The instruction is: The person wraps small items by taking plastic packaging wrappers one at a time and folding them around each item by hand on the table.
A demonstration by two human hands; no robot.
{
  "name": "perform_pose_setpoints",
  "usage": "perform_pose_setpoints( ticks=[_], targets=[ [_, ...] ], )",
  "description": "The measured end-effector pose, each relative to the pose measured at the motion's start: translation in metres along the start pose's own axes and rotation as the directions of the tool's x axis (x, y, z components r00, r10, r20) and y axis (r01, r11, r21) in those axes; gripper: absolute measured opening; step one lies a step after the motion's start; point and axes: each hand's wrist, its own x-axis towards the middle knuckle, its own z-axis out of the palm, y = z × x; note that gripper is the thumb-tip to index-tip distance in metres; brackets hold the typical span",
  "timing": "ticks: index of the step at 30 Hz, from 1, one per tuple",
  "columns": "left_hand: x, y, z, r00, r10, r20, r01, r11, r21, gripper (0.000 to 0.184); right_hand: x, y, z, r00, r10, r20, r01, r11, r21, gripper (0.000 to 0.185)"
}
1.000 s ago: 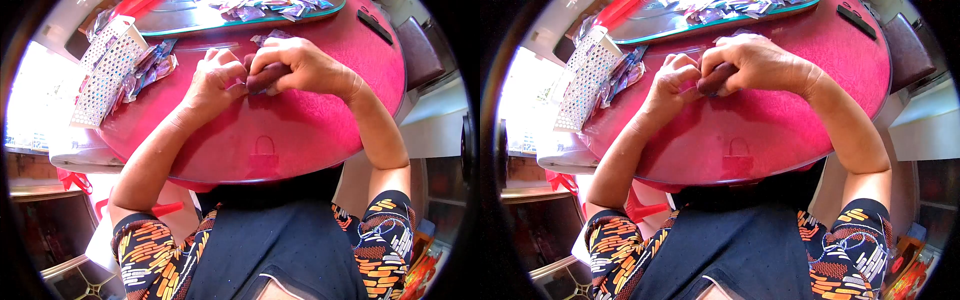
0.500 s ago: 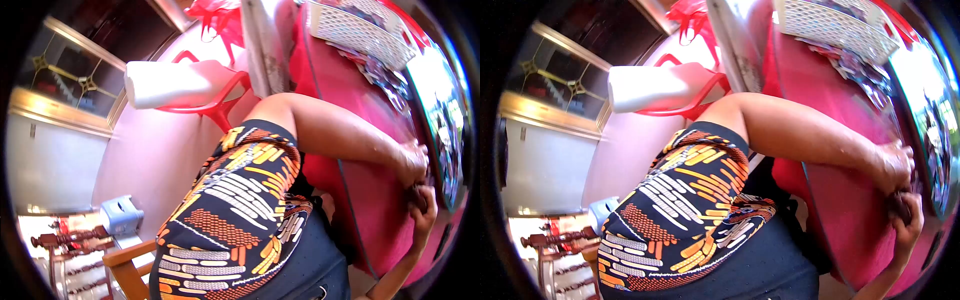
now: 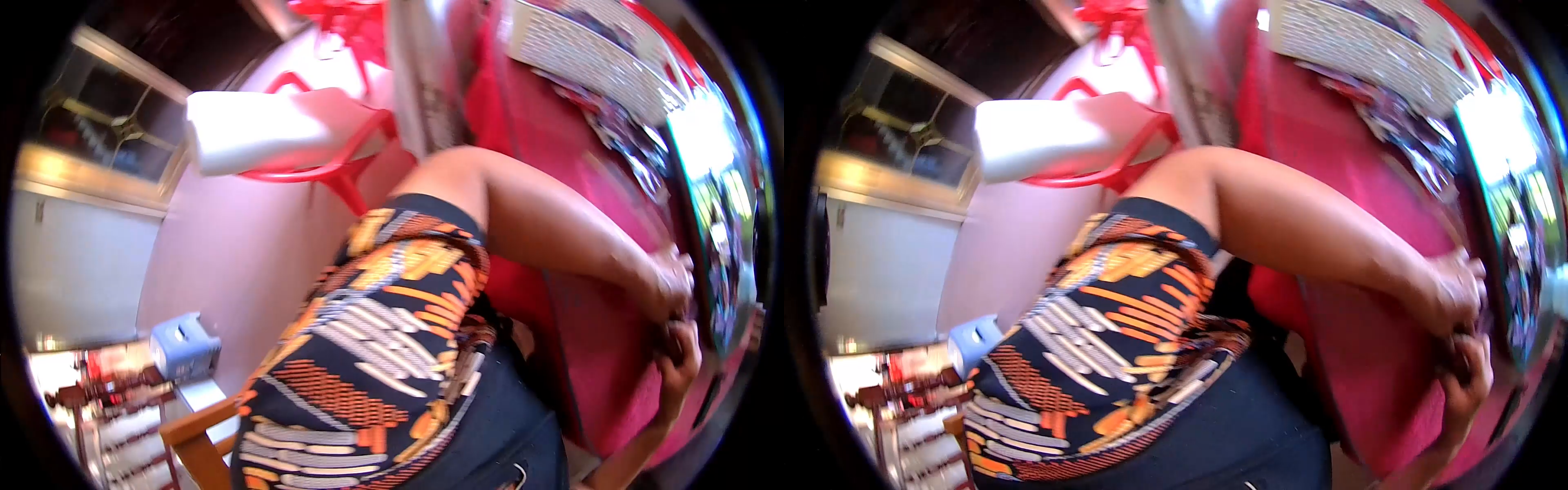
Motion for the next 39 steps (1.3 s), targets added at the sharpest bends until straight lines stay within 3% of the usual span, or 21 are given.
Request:
perform_pose_setpoints(
  ticks=[5,8,11,12,13,14,16,19,22,24,26,28,31,32,34,36,39],
  targets=[
    [-0.03,0.0,-0.035,0.993,0.075,-0.093,-0.081,0.995,-0.055,0.019,0.007,-0.013,-0.016,0.997,0.0,0.077,0.014,0.983,-0.182,0.035],
    [-0.036,-0.006,-0.028,0.958,0.15,-0.244,-0.175,0.981,-0.086,0.027,0.004,-0.019,-0.025,0.997,0.025,0.077,-0.004,0.967,-0.256,0.035],
    [-0.035,-0.008,-0.033,0.968,0.175,-0.179,-0.188,0.98,-0.058,0.024,0.01,-0.012,-0.01,0.992,-0.113,-0.047,0.097,0.959,-0.265,0.038],
    [-0.035,-0.011,-0.033,0.962,0.194,-0.191,-0.209,0.976,-0.061,0.024,0.015,-0.011,-0.001,0.965,-0.258,-0.05,0.231,0.925,-0.303,0.039],
    [-0.034,-0.012,-0.035,0.967,0.191,-0.17,-0.205,0.977,-0.066,0.02,0.013,-0.013,0.007,0.988,-0.151,-0.034,0.139,0.961,-0.24,0.04],
    [-0.032,-0.011,-0.037,0.968,0.202,-0.15,-0.216,0.973,-0.084,0.017,0.013,-0.012,0.011,0.981,-0.187,-0.045,0.159,0.92,-0.359,0.039],
    [-0.027,0.002,-0.049,0.969,0.226,-0.1,-0.237,0.965,-0.109,0.018,0.008,-0.019,0.001,0.984,-0.176,-0.025,0.155,0.921,-0.356,0.036],
    [-0.017,0.0,-0.045,0.977,0.213,-0.007,-0.212,0.97,-0.117,0.016,0.004,-0.006,-0.018,1.0,-0.023,0.013,0.026,0.926,-0.377,0.032],
    [-0.018,-0.003,-0.04,0.989,0.148,-0.018,-0.149,0.983,-0.106,0.015,0.019,0.002,-0.011,0.997,-0.066,-0.047,0.035,0.875,-0.483,0.031],
    [-0.037,-0.006,-0.052,0.991,0.121,-0.059,-0.127,0.985,-0.119,0.013,0.024,-0.023,0.015,0.979,-0.199,-0.039,0.162,0.883,-0.44,0.034],
    [-0.037,-0.003,-0.047,0.99,0.128,-0.057,-0.135,0.982,-0.13,0.012,0.03,-0.014,0.02,0.98,-0.195,-0.037,0.152,0.858,-0.491,0.036],
    [-0.038,-0.005,-0.052,0.985,0.167,-0.035,-0.17,0.978,-0.118,0.011,0.033,-0.013,0.007,0.998,-0.038,0.045,0.053,0.924,-0.378,0.035],
    [-0.038,-0.024,-0.052,0.985,0.173,0.018,-0.17,0.98,-0.106,0.01,0.037,-0.005,-0.011,0.985,0.044,0.165,0.036,0.891,-0.453,0.031],
    [-0.038,-0.023,-0.05,0.986,0.166,0.006,-0.164,0.978,-0.128,0.01,0.053,0.013,-0.004,0.989,-0.024,0.148,0.089,0.888,-0.451,0.031],
    [-0.038,-0.027,-0.047,0.989,0.15,-0.012,-0.15,0.975,-0.166,0.009,0.056,0.012,0.009,0.975,-0.216,-0.054,0.17,0.88,-0.444,0.033],
    [-0.039,-0.033,-0.044,0.99,0.134,-0.031,-0.138,0.968,-0.21,0.007,0.062,0.011,0.021,0.96,-0.279,0.035,0.27,0.88,-0.39,0.037],
    [-0.04,-0.031,-0.045,0.995,0.104,0.006,-0.1,0.967,-0.234,0.007,0.077,0.02,0.018,0.966,-0.174,0.194,0.225,0.933,-0.282,0.046]
  ],
)
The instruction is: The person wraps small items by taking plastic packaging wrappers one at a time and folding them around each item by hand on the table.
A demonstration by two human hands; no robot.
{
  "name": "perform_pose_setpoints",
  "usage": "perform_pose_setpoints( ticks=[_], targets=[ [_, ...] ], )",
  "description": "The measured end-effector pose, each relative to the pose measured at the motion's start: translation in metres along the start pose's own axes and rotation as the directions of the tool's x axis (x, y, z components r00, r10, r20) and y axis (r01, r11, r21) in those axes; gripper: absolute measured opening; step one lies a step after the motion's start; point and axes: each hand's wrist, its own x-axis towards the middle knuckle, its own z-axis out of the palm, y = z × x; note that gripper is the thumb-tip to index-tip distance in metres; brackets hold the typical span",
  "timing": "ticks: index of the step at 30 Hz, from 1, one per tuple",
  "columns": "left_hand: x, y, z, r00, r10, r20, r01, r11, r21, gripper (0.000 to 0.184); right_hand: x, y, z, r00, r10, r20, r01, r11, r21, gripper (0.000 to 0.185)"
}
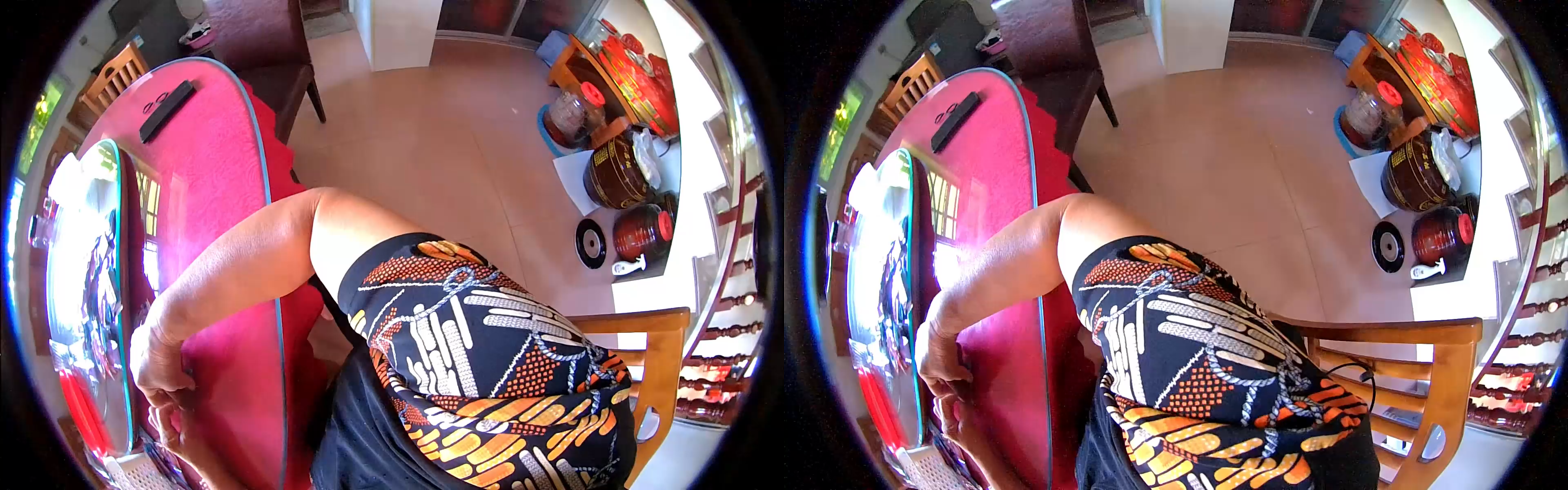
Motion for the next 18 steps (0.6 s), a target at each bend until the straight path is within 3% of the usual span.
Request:
perform_pose_setpoints(
  ticks=[2,5,7,8,10,11,12,14,16,17,18],
  targets=[
    [-0.002,0.001,-0.003,0.999,-0.031,0.004,0.032,0.999,-0.009,0.007,0.006,0.019,-0.005,0.993,-0.048,0.104,0.033,0.989,0.142,0.047],
    [-0.004,-0.004,-0.009,0.996,-0.078,0.034,0.079,0.996,-0.032,0.006,-0.001,0.018,-0.019,0.96,-0.009,0.278,-0.011,0.997,0.073,0.043],
    [-0.005,-0.005,-0.009,0.995,-0.091,0.039,0.093,0.993,-0.066,0.006,-0.01,0.002,-0.018,0.987,-0.024,0.158,0.017,0.999,0.05,0.043],
    [-0.003,-0.016,-0.015,0.998,-0.008,0.067,0.008,1.0,-0.004,0.009,-0.012,-0.005,-0.014,0.997,-0.057,0.06,0.052,0.995,0.081,0.043],
    [-0.007,-0.023,-0.008,0.994,-0.109,-0.017,0.107,0.989,-0.099,0.012,-0.005,-0.01,-0.005,0.993,-0.109,-0.051,0.111,0.993,0.037,0.047],
    [-0.01,-0.028,-0.006,0.984,-0.167,-0.06,0.157,0.977,-0.145,0.014,0.0,-0.005,0.002,0.993,-0.117,-0.014,0.117,0.993,-0.028,0.047],
    [-0.01,-0.043,-0.016,0.999,0.044,-0.03,-0.045,0.999,-0.019,0.016,-0.004,-0.013,0.0,0.991,-0.132,-0.005,0.132,0.991,-0.009,0.043],
    [-0.001,0.019,-0.005,0.997,-0.073,0.003,0.072,0.997,0.033,0.009,-0.023,-0.013,-0.007,0.994,-0.091,0.058,0.08,0.982,0.173,0.035],
    [0.004,0.027,-0.008,1.0,-0.021,-0.004,0.021,0.987,0.156,0.013,-0.042,-0.017,-0.021,0.991,-0.068,0.114,0.037,0.965,0.258,0.026],
    [0.006,0.033,-0.008,0.999,-0.037,0.014,0.035,0.989,0.141,0.014,-0.058,-0.029,-0.034,0.991,-0.076,0.112,0.067,0.994,0.081,0.024],
    [0.007,0.04,-0.008,1.0,-0.02,-0.011,0.021,0.988,0.152,0.015,-0.055,-0.009,-0.029,0.978,-0.171,0.118,0.163,0.984,0.069,0.027]
  ],
)
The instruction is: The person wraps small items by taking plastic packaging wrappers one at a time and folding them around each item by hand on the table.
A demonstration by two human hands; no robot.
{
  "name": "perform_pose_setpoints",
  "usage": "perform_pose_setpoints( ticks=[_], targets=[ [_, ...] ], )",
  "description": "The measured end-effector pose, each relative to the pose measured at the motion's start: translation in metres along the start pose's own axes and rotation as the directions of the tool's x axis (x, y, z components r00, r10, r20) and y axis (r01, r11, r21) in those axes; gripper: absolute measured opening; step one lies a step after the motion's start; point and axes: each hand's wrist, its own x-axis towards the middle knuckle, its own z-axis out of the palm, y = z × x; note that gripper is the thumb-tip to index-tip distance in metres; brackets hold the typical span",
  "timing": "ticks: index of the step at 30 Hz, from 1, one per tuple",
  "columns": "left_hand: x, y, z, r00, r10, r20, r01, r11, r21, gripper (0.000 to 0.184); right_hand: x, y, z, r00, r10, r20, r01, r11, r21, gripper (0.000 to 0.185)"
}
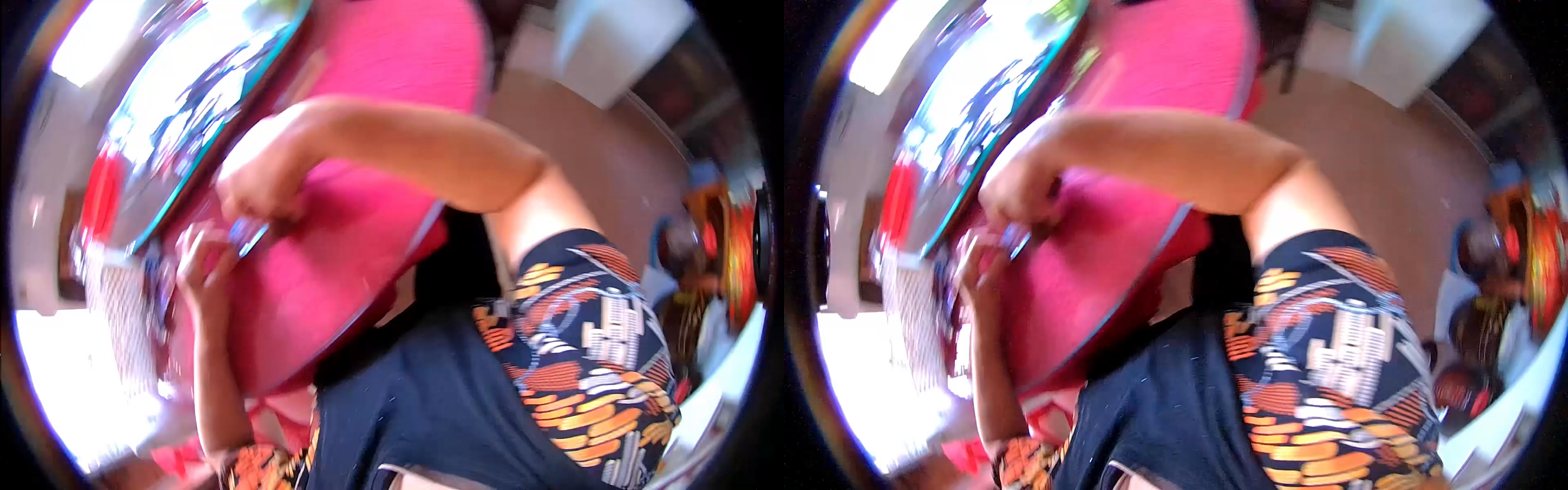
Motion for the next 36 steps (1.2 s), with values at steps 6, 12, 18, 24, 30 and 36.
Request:
perform_pose_setpoints(
  ticks=[6,12,18,24,30,36],
  targets=[
    [-0.007,0.006,-0.001,0.996,0.047,-0.075,-0.053,0.995,-0.08,0.025,-0.037,-0.043,-0.031,0.898,0.367,-0.242,-0.286,0.906,0.311,0.042],
    [-0.005,0.005,0.009,0.985,0.172,-0.027,-0.171,0.985,0.018,0.037,-0.032,-0.03,-0.025,0.921,0.243,-0.304,-0.104,0.906,0.41,0.042],
    [-0.01,0.016,0.014,0.949,0.315,-0.025,-0.292,0.904,0.313,0.021,-0.028,-0.036,-0.026,0.928,0.286,-0.238,-0.183,0.908,0.377,0.041],
    [-0.005,0.013,0.014,0.952,0.282,-0.115,-0.251,0.941,0.227,0.007,-0.023,-0.051,-0.026,0.911,0.295,-0.288,-0.152,0.89,0.429,0.041],
    [-0.003,0.005,-0.016,0.954,-0.279,0.109,0.299,0.85,-0.434,0.012,-0.019,-0.051,-0.022,0.892,0.317,-0.323,-0.113,0.847,0.52,0.041],
    [-0.011,-0.004,-0.003,0.988,-0.097,-0.12,0.114,0.983,0.146,0.016,0.0,-0.043,0.001,0.886,0.169,-0.431,-0.086,0.975,0.205,0.042]
  ],
)
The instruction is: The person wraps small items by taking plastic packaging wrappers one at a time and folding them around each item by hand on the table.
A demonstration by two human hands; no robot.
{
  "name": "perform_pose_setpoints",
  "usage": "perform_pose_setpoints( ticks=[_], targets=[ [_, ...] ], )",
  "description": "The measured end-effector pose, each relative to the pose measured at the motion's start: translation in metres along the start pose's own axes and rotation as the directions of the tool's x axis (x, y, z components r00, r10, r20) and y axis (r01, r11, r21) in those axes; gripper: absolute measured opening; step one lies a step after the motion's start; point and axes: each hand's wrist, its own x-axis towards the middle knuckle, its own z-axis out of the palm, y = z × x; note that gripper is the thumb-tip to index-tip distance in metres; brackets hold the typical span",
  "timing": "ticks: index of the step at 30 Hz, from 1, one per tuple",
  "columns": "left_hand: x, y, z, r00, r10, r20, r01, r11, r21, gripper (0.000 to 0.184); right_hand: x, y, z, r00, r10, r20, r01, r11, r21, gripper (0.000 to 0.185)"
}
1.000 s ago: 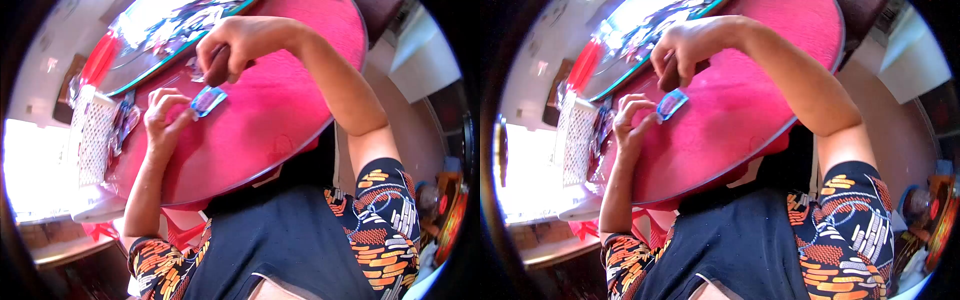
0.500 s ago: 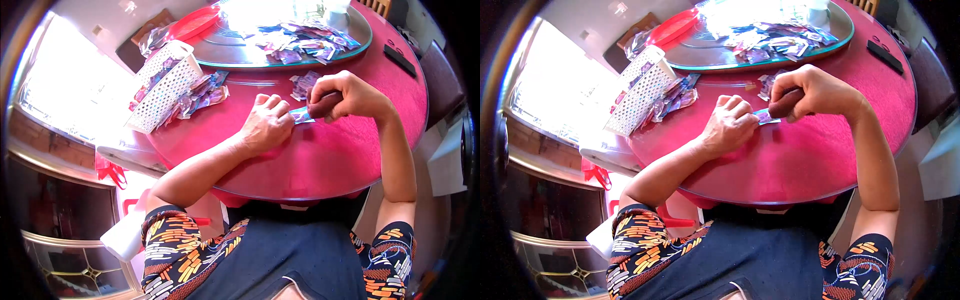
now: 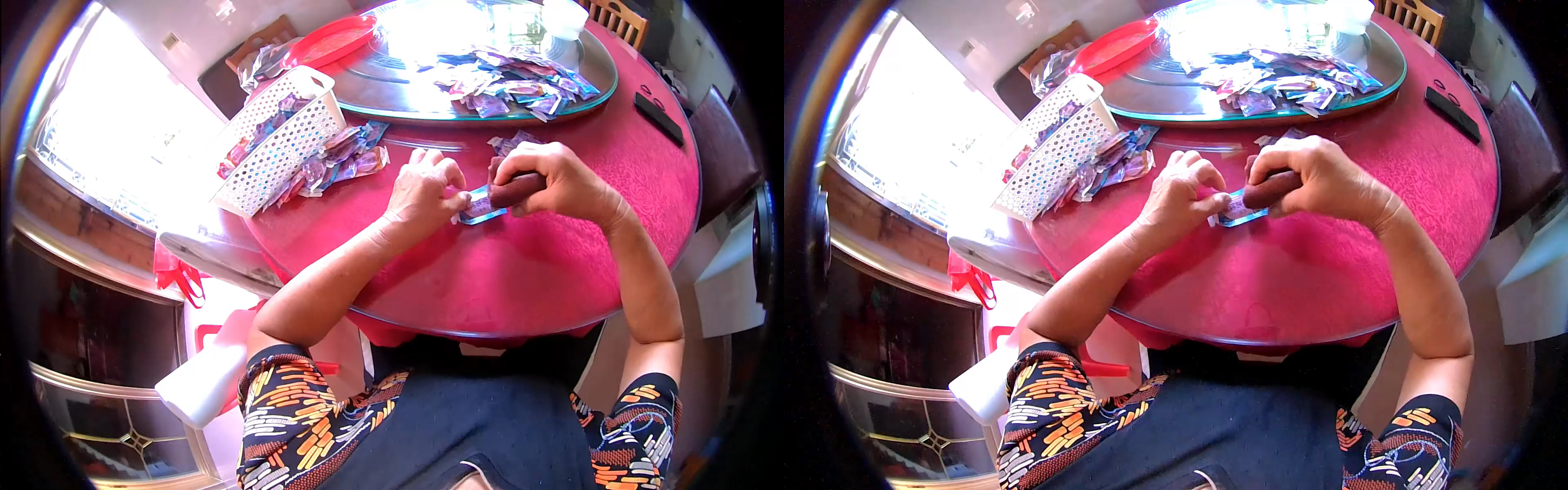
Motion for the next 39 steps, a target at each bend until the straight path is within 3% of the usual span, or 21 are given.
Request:
perform_pose_setpoints(
  ticks=[2,5,10,13,15,16,17,22,25,29,30,34,39],
  targets=[
    [0.001,-0.005,0.003,0.997,0.074,-0.019,-0.076,0.988,-0.135,0.017,0.003,-0.002,0.013,1.0,-0.008,-0.024,0.004,0.987,-0.159,0.04],
    [-0.002,-0.005,0.01,0.991,0.134,0.031,-0.134,0.991,0.017,0.016,0.001,0.001,0.03,0.999,0.035,-0.012,-0.037,0.962,-0.272,0.035],
    [-0.004,-0.001,0.012,0.992,0.129,0.011,-0.13,0.991,0.03,0.014,0.001,-0.007,0.008,0.971,0.224,0.09,-0.17,0.899,-0.404,0.032],
    [-0.005,0.001,0.014,0.992,0.128,0.005,-0.128,0.991,0.048,0.015,-0.002,-0.01,0.008,0.985,0.174,0.015,-0.147,0.874,-0.463,0.031],
    [-0.005,-0.001,0.018,0.99,0.143,-0.015,-0.141,0.986,0.087,0.015,0.0,-0.009,0.023,0.998,-0.029,-0.06,0.01,0.954,-0.3,0.031],
    [-0.004,-0.002,0.018,0.991,0.131,-0.005,-0.13,0.989,0.075,0.015,0.002,-0.01,0.028,0.999,-0.042,-0.019,0.036,0.966,-0.257,0.031],
    [-0.003,-0.004,0.017,0.993,0.119,0.006,-0.119,0.991,0.063,0.015,0.001,-0.008,0.035,0.999,-0.031,-0.019,0.023,0.94,-0.34,0.03],
    [-0.002,-0.002,0.012,0.993,0.116,0.034,-0.116,0.993,0.01,0.015,-0.001,-0.014,0.006,0.962,0.24,0.13,-0.182,0.917,-0.354,0.034],
    [-0.001,-0.001,0.012,0.991,0.128,0.037,-0.129,0.991,0.029,0.015,-0.002,-0.02,-0.004,0.943,0.294,0.154,-0.201,0.876,-0.439,0.034],
    [0.0,-0.008,0.015,0.989,0.148,0.007,-0.148,0.988,0.031,0.013,0.002,-0.014,0.018,0.998,0.05,-0.032,-0.057,0.966,-0.254,0.034],
    [0.0,-0.008,0.015,0.989,0.15,-0.004,-0.15,0.988,0.031,0.013,0.002,-0.008,0.022,0.997,0.051,-0.061,-0.068,0.943,-0.326,0.036],
    [0.002,-0.006,0.008,0.988,0.154,0.001,-0.153,0.982,0.108,0.011,0.0,-0.006,0.013,0.959,0.284,-0.014,-0.269,0.891,-0.366,0.037],
    [0.001,-0.007,0.015,0.998,0.028,-0.059,-0.019,0.989,0.148,0.01,-0.002,-0.023,0.003,0.937,0.265,0.227,-0.219,0.953,-0.21,0.035]
  ],
)
